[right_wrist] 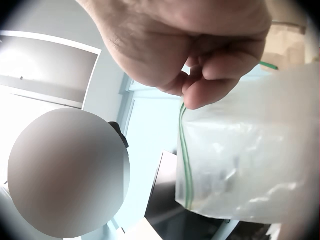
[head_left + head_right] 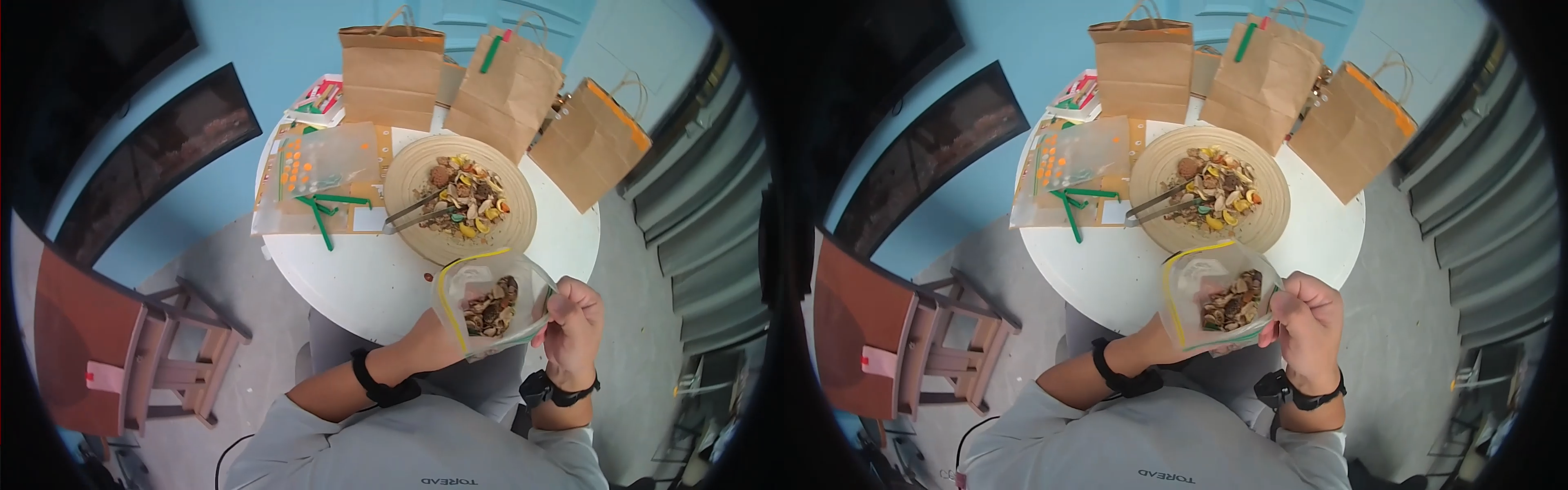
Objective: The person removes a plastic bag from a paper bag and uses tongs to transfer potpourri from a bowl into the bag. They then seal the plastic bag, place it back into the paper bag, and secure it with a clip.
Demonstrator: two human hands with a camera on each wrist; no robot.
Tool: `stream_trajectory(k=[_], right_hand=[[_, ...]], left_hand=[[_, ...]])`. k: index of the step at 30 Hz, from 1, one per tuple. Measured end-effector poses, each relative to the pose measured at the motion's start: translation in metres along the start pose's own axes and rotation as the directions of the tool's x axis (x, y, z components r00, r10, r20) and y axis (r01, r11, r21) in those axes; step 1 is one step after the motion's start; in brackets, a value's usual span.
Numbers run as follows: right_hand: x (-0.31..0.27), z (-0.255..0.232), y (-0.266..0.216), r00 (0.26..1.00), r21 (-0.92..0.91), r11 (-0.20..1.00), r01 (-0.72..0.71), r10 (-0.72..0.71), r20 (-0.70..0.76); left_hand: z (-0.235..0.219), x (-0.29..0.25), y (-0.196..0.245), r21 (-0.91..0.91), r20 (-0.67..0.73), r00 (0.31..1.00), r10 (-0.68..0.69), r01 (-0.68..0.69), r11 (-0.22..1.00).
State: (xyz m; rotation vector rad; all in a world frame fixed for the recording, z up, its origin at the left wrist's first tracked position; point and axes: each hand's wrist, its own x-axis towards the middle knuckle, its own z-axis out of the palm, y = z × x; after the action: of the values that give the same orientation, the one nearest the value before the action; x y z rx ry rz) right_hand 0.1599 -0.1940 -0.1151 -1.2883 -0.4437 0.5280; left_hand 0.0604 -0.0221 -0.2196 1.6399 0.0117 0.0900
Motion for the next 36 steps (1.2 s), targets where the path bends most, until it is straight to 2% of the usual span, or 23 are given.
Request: stream_trajectory(k=[2, 4, 6, 8, 10, 11, 12, 13, 15, 16, 18, 20, 23, 24, 27, 30, 33, 36], right_hand=[[0.005, 0.002, 0.002, 0.999, 0.015, 0.999, 0.032, -0.032, -0.014], [0.011, 0.003, 0.003, 0.999, 0.043, 0.998, 0.050, -0.049, -0.025], [0.018, 0.003, 0.003, 0.998, 0.079, 0.996, 0.049, -0.046, -0.030], [0.024, -0.004, 0.003, 0.998, 0.049, 0.997, 0.052, -0.054, 0.035], [0.031, -0.011, 0.002, 0.991, -0.010, 0.994, 0.110, -0.109, 0.073], [0.033, -0.013, 0.002, 0.984, -0.055, 0.985, 0.163, -0.158, 0.083], [0.036, -0.017, 0.003, 0.974, -0.100, 0.971, 0.215, -0.206, 0.096], [0.038, -0.023, 0.006, 0.962, -0.188, 0.943, 0.274, -0.271, 0.042], [0.043, -0.041, 0.020, 0.913, -0.364, 0.857, 0.365, -0.406, -0.041], [0.047, -0.061, 0.028, 0.944, -0.401, 0.869, 0.288, -0.329, -0.035], [0.053, -0.081, 0.051, 0.993, -0.124, 0.985, 0.122, -0.120, 0.024], [0.051, -0.076, 0.055, 0.992, 0.161, 0.982, -0.095, 0.081, 0.095], [0.065, -0.070, 0.066, 0.978, 0.463, 0.874, -0.148, 0.060, 0.200], [0.068, -0.064, 0.066, 0.989, 0.478, 0.872, -0.102, 0.037, 0.143], [0.076, -0.059, 0.063, 0.982, 0.527, 0.844, -0.098, -0.003, 0.187], [0.082, -0.059, 0.057, 0.991, 0.503, 0.860, -0.079, 0.014, 0.132], [0.089, -0.057, 0.049, 0.995, 0.478, 0.874, -0.091, 0.093, 0.019], [0.094, -0.060, 0.044, 0.993, 0.494, 0.863, -0.105, 0.114, 0.012]], left_hand=[[0.003, 0.000, -0.015, 0.029, -0.019, 1.000, 0.001, -0.001, 1.000], [0.013, 0.010, -0.035, 0.124, -0.058, 0.992, 0.113, -0.105, 0.987], [0.025, 0.015, -0.046, -0.107, -0.086, 0.983, 0.162, -0.171, 0.979], [0.024, 0.017, -0.037, -0.242, -0.071, 0.985, 0.159, -0.172, 0.955], [0.016, 0.018, -0.023, -0.285, -0.006, 0.994, 0.112, -0.109, 0.952], [0.015, 0.020, -0.016, -0.369, -0.037, 0.996, 0.076, -0.084, 0.926], [0.015, 0.022, -0.010, -0.451, -0.066, 0.997, 0.036, -0.062, 0.891], [0.012, 0.026, -0.006, -0.556, -0.054, 0.998, -0.010, -0.022, 0.831], [0.001, 0.034, -0.001, -0.760, 0.012, 0.995, -0.098, 0.072, 0.645], [-0.004, 0.039, 0.002, -0.847, 0.071, 0.989, -0.132, 0.130, 0.516], [-0.009, 0.052, 0.009, -0.905, 0.031, 0.995, -0.094, 0.067, 0.420], [-0.012, 0.065, 0.011, -0.941, 0.038, 0.998, -0.047, 0.051, 0.335], [-0.008, 0.084, 0.002, -0.949, 0.121, 0.990, -0.070, 0.136, 0.285], [-0.006, 0.089, -0.001, -0.947, 0.131, 0.989, -0.073, 0.146, 0.284], [-0.001, 0.097, -0.002, -0.949, 0.133, 0.987, -0.090, 0.153, 0.275], [-0.004, 0.101, 0.008, -0.957, 0.108, 0.988, -0.108, 0.133, 0.258], [-0.007, 0.100, 0.016, -0.957, 0.105, 0.990, -0.099, 0.127, 0.262], [-0.011, 0.088, 0.024, -0.944, 0.114, 0.991, -0.073, 0.131, 0.302]])
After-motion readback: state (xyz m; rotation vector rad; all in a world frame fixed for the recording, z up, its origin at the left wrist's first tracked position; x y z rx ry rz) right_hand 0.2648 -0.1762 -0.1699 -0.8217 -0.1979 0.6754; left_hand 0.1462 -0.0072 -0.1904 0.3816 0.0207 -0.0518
